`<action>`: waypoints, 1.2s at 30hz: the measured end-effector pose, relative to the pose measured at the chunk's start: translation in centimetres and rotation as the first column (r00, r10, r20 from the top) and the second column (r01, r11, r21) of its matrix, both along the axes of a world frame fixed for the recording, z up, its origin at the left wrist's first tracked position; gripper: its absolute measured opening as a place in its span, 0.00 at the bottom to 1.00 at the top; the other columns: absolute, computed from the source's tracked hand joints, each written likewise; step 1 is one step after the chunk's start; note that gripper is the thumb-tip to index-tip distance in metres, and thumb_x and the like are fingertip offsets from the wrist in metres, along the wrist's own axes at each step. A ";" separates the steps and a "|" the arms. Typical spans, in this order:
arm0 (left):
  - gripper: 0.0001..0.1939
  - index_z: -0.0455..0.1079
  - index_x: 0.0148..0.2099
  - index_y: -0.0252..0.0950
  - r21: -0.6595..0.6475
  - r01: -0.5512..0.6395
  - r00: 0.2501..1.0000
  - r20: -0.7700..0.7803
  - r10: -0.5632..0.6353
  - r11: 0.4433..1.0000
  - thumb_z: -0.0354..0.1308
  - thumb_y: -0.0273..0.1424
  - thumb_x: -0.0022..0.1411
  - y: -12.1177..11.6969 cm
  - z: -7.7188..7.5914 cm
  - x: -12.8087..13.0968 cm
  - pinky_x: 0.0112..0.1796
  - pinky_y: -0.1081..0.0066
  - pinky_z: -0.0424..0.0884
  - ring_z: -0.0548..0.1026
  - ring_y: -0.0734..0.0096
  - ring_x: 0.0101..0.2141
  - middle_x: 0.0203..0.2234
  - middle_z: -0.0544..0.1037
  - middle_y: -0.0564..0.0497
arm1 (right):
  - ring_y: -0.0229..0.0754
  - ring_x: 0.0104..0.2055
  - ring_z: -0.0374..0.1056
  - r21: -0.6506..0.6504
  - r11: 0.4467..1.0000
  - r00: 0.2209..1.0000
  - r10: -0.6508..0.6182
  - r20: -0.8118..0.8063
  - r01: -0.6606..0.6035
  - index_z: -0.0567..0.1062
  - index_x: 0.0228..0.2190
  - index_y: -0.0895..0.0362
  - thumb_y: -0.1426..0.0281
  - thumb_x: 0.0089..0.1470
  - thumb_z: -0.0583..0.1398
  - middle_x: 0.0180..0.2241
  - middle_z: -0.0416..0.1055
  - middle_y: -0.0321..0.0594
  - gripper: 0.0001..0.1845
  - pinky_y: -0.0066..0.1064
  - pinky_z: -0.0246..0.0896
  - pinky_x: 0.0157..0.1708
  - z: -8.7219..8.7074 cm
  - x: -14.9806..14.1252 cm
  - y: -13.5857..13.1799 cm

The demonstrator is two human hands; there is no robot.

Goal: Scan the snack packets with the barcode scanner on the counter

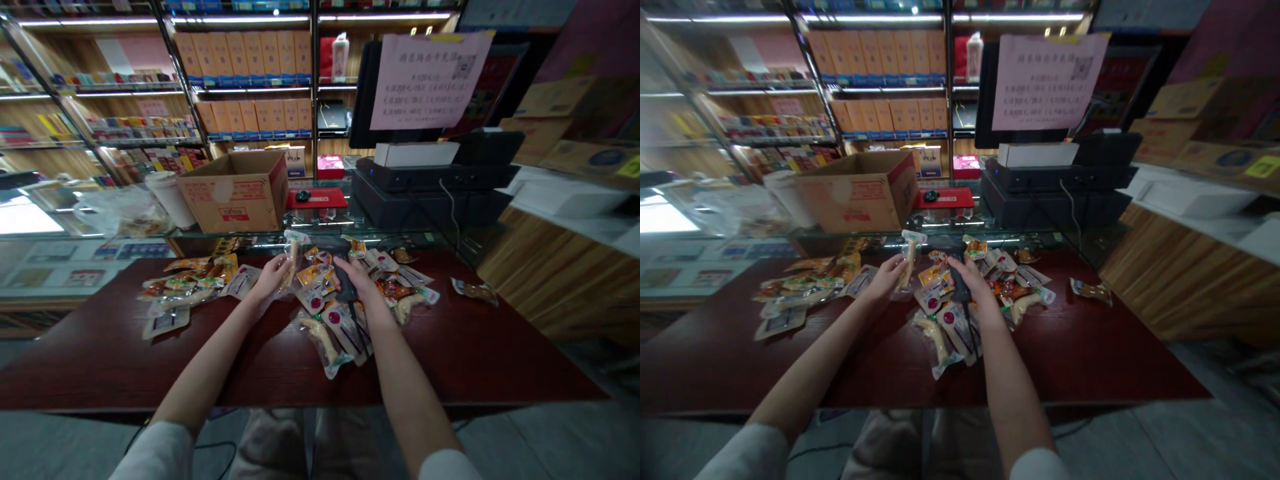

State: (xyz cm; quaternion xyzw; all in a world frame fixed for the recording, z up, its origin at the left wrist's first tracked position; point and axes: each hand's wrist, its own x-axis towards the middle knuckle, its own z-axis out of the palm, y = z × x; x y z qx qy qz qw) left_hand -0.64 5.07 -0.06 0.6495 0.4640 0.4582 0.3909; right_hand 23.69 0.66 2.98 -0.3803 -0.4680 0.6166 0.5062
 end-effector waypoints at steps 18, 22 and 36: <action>0.11 0.71 0.45 0.32 -0.316 0.391 0.606 0.796 0.017 0.864 0.57 0.23 0.58 -2.3 0.6 -1.6 0.39 0.67 0.75 0.79 0.67 0.35 0.37 0.81 0.45 | 0.34 0.16 0.58 -0.005 0.996 0.994 0.093 -0.064 -0.093 0.66 0.40 0.52 0.56 0.50 0.65 0.19 0.66 0.27 0.20 0.25 0.54 0.15 -1.2 -2.2 -0.6; 0.10 0.72 0.43 0.29 -0.341 0.469 0.447 0.887 0.115 0.815 0.52 0.27 0.62 -2.3 1.3 -2.3 0.29 0.72 0.71 0.74 0.73 0.27 0.31 0.77 0.45 | 0.34 0.15 0.58 -0.022 0.995 0.995 0.093 -0.047 -0.094 0.65 0.38 0.52 0.56 0.50 0.65 0.16 0.64 0.26 0.20 0.25 0.53 0.15 -1.3 -2.4 -0.6; 0.15 0.71 0.51 0.30 -0.394 0.416 0.580 0.809 0.094 0.819 0.49 0.31 0.67 -1.7 0.9 -2.7 0.34 0.69 0.76 0.79 0.68 0.35 0.39 0.80 0.43 | 0.34 0.13 0.57 -0.044 0.984 0.985 0.174 0.005 -0.173 0.63 0.38 0.53 0.53 0.50 0.63 0.13 0.63 0.26 0.22 0.26 0.52 0.16 -0.2 -3.1 -1.7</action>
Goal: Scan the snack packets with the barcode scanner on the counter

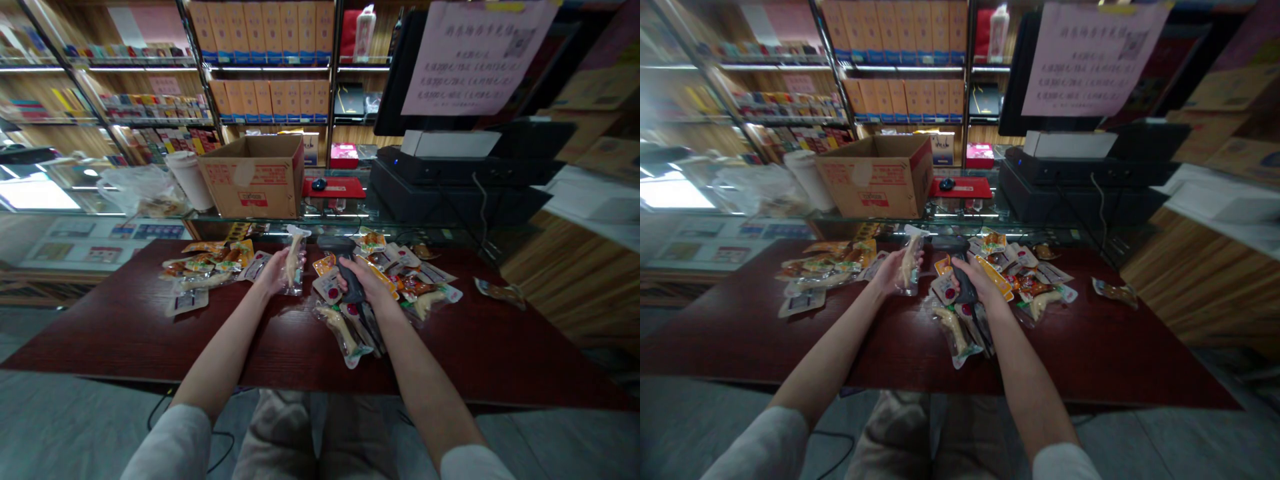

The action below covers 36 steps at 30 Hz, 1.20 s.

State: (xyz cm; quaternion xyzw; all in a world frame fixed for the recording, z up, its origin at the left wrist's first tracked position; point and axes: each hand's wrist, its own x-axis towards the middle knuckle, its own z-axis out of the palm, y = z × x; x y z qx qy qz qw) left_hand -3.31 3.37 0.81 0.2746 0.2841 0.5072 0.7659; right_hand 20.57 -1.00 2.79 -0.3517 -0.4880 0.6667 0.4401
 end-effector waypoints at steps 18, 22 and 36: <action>0.19 0.69 0.49 0.36 0.338 -0.056 0.978 -0.173 0.120 0.940 0.67 0.36 0.58 -0.1 -0.5 -0.1 0.40 0.67 0.75 0.80 0.65 0.40 0.43 0.79 0.47 | 0.34 0.14 0.59 0.070 0.997 0.999 -0.039 0.015 0.038 0.65 0.37 0.53 0.52 0.50 0.64 0.15 0.66 0.27 0.22 0.24 0.55 0.15 0.0 -0.9 -0.3; 0.19 0.71 0.50 0.35 0.346 0.004 0.968 -0.236 0.083 0.938 0.67 0.34 0.57 -0.2 -0.6 0.2 0.40 0.68 0.74 0.80 0.66 0.38 0.40 0.80 0.47 | 0.33 0.14 0.58 0.093 0.992 0.997 -0.083 0.002 0.082 0.68 0.38 0.54 0.53 0.51 0.63 0.15 0.66 0.28 0.20 0.24 0.55 0.15 0.0 -0.8 -0.2; 0.27 0.67 0.61 0.35 0.367 0.060 0.867 -0.480 0.134 0.928 0.62 0.36 0.60 -0.5 -0.1 0.4 0.38 0.70 0.72 0.79 0.66 0.36 0.42 0.80 0.45 | 0.32 0.14 0.57 0.063 0.995 0.996 -0.077 0.038 0.074 0.68 0.35 0.54 0.54 0.52 0.64 0.14 0.63 0.27 0.18 0.25 0.55 0.15 0.3 -0.6 -0.4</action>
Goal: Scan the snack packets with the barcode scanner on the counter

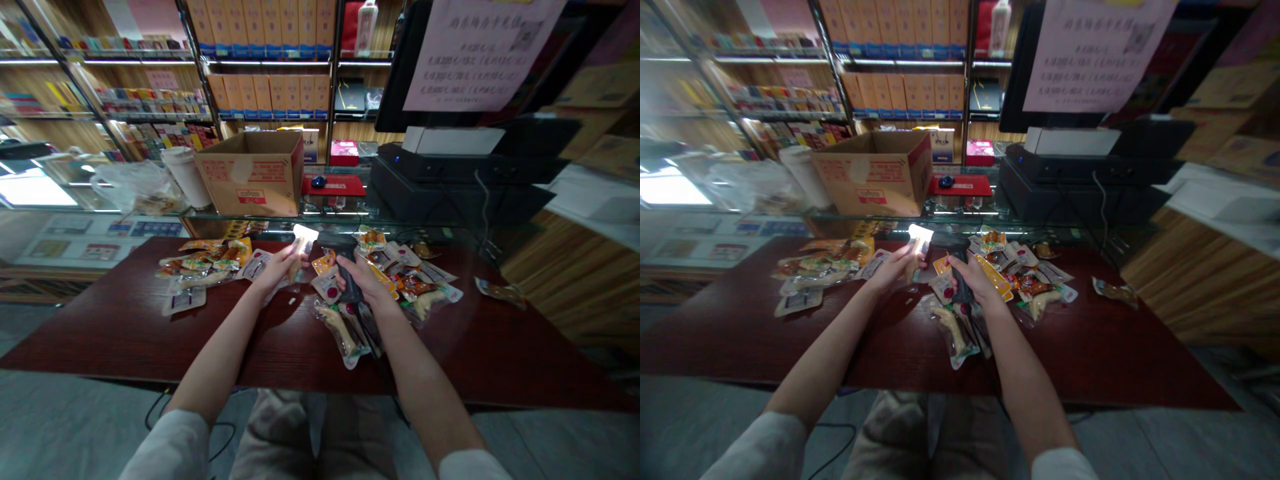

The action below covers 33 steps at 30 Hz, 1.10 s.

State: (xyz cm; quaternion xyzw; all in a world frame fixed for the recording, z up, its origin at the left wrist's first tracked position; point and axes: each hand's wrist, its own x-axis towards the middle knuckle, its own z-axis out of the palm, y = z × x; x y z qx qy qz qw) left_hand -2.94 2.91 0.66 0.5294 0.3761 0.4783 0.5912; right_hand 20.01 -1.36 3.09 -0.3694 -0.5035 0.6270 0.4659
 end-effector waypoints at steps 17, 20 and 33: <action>0.20 0.71 0.58 0.45 0.455 -0.029 0.162 -0.877 0.453 0.890 0.52 0.37 0.65 0.9 -1.9 -3.2 0.61 0.33 0.40 0.57 0.39 0.64 0.60 0.70 0.38 | 0.35 0.14 0.59 0.004 0.963 0.962 -0.269 0.044 0.269 0.69 0.35 0.53 0.52 0.48 0.65 0.13 0.63 0.29 0.20 0.26 0.57 0.15 -0.5 6.5 1.9; 0.22 0.69 0.60 0.44 0.435 -0.073 0.028 -0.899 0.438 0.897 0.46 0.34 0.67 1.8 -2.5 -5.7 0.60 0.31 0.42 0.56 0.40 0.65 0.63 0.66 0.38 | 0.35 0.14 0.58 -0.017 0.956 0.955 -0.293 0.033 0.294 0.69 0.34 0.53 0.51 0.47 0.65 0.13 0.63 0.29 0.22 0.27 0.55 0.13 -0.9 6.7 2.1; 0.13 0.74 0.45 0.38 0.408 -0.075 0.613 -0.701 0.365 0.910 0.60 0.37 0.59 5.2 -0.9 1.3 0.62 0.48 0.53 0.67 0.49 0.58 0.51 0.76 0.39 | 0.34 0.14 0.59 -0.013 0.950 0.950 -0.311 0.021 0.311 0.69 0.34 0.55 0.53 0.46 0.66 0.16 0.66 0.30 0.21 0.26 0.56 0.13 -1.2 7.5 2.4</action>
